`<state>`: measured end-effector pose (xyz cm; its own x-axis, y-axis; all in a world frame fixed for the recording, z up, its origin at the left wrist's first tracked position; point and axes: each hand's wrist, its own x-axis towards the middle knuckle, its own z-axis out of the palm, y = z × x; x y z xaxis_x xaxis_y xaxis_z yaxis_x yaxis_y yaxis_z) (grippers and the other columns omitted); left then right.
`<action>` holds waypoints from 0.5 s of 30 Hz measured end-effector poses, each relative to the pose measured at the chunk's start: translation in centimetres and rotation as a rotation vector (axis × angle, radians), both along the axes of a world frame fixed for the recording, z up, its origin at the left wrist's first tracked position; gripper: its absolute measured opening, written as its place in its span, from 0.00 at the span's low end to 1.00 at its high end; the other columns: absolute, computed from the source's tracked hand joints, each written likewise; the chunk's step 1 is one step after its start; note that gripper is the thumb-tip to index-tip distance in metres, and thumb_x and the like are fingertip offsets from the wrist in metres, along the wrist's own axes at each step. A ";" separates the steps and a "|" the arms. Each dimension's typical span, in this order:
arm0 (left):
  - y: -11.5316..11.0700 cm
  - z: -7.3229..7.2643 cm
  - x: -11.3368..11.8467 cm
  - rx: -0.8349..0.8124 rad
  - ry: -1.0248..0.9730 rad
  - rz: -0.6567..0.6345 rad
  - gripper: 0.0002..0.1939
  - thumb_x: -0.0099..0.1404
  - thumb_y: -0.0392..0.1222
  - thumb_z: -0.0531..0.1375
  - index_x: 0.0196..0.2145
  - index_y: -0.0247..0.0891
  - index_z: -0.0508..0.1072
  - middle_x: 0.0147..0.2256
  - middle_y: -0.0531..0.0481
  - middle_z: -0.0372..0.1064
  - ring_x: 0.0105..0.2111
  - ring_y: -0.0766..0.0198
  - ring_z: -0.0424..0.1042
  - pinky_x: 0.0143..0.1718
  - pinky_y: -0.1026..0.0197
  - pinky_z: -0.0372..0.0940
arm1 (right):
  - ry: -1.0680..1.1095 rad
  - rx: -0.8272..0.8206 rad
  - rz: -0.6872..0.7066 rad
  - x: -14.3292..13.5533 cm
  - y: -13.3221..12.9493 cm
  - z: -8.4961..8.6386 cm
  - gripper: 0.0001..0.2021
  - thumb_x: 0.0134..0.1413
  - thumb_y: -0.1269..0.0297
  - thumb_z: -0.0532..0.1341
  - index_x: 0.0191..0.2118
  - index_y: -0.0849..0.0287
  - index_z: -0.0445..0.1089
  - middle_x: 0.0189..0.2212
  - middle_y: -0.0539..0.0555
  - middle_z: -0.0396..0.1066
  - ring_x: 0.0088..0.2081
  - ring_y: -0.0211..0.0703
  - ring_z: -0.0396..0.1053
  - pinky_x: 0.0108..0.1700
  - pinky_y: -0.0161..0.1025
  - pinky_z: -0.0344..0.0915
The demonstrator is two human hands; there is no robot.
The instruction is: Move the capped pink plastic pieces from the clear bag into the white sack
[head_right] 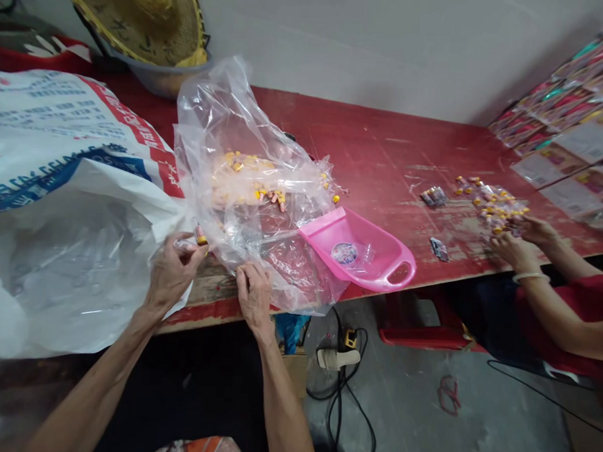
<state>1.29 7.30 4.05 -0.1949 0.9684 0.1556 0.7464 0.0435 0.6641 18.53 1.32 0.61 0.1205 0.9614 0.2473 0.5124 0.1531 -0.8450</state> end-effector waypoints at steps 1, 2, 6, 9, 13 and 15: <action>0.7 -0.1 -0.1 -0.009 -0.004 0.038 0.29 0.68 0.57 0.62 0.61 0.40 0.68 0.39 0.45 0.80 0.39 0.48 0.80 0.38 0.54 0.69 | 0.015 0.007 -0.002 -0.1 -0.1 0.0 0.16 0.75 0.59 0.52 0.38 0.53 0.74 0.38 0.52 0.77 0.43 0.45 0.73 0.50 0.43 0.64; 1.4 -0.3 -0.1 -0.021 -0.007 0.065 0.34 0.68 0.56 0.62 0.66 0.39 0.64 0.38 0.44 0.80 0.40 0.46 0.80 0.38 0.53 0.69 | 0.038 0.016 -0.015 -0.1 -0.3 0.1 0.15 0.75 0.58 0.53 0.40 0.54 0.75 0.38 0.53 0.77 0.42 0.45 0.73 0.49 0.43 0.64; 3.1 -1.4 -0.2 0.038 -0.061 0.034 0.37 0.70 0.57 0.58 0.70 0.37 0.58 0.34 0.47 0.77 0.34 0.49 0.77 0.38 0.53 0.69 | 0.136 0.108 -0.238 0.7 -0.6 0.7 0.16 0.74 0.56 0.53 0.53 0.55 0.74 0.44 0.56 0.78 0.40 0.45 0.73 0.46 0.41 0.68; 3.4 -2.4 -0.3 0.169 0.028 -0.045 0.28 0.73 0.55 0.53 0.64 0.39 0.68 0.39 0.44 0.78 0.41 0.47 0.78 0.49 0.49 0.71 | 0.131 0.197 -0.406 2.4 2.1 1.6 0.18 0.74 0.55 0.51 0.54 0.57 0.73 0.47 0.59 0.78 0.45 0.47 0.74 0.49 0.43 0.68; 3.2 -3.6 -0.5 0.210 0.118 -0.090 0.23 0.75 0.51 0.49 0.58 0.42 0.74 0.51 0.39 0.78 0.53 0.44 0.76 0.63 0.42 0.65 | -0.034 0.170 -0.293 4.6 10.9 2.3 0.18 0.72 0.61 0.49 0.54 0.56 0.74 0.50 0.60 0.78 0.49 0.49 0.73 0.53 0.46 0.68; 3.2 -3.8 -0.6 0.180 0.080 -0.076 0.23 0.76 0.53 0.49 0.58 0.41 0.74 0.47 0.41 0.80 0.50 0.46 0.78 0.62 0.43 0.66 | -0.147 0.095 -0.219 4.9 16.0 2.0 0.16 0.71 0.62 0.50 0.49 0.57 0.75 0.47 0.61 0.78 0.47 0.51 0.73 0.53 0.48 0.68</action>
<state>0.70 10.46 0.23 -0.1029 0.9349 0.3397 0.7936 -0.1287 0.5947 23.43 17.27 2.64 0.2786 0.8882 0.3654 0.6584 0.1003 -0.7460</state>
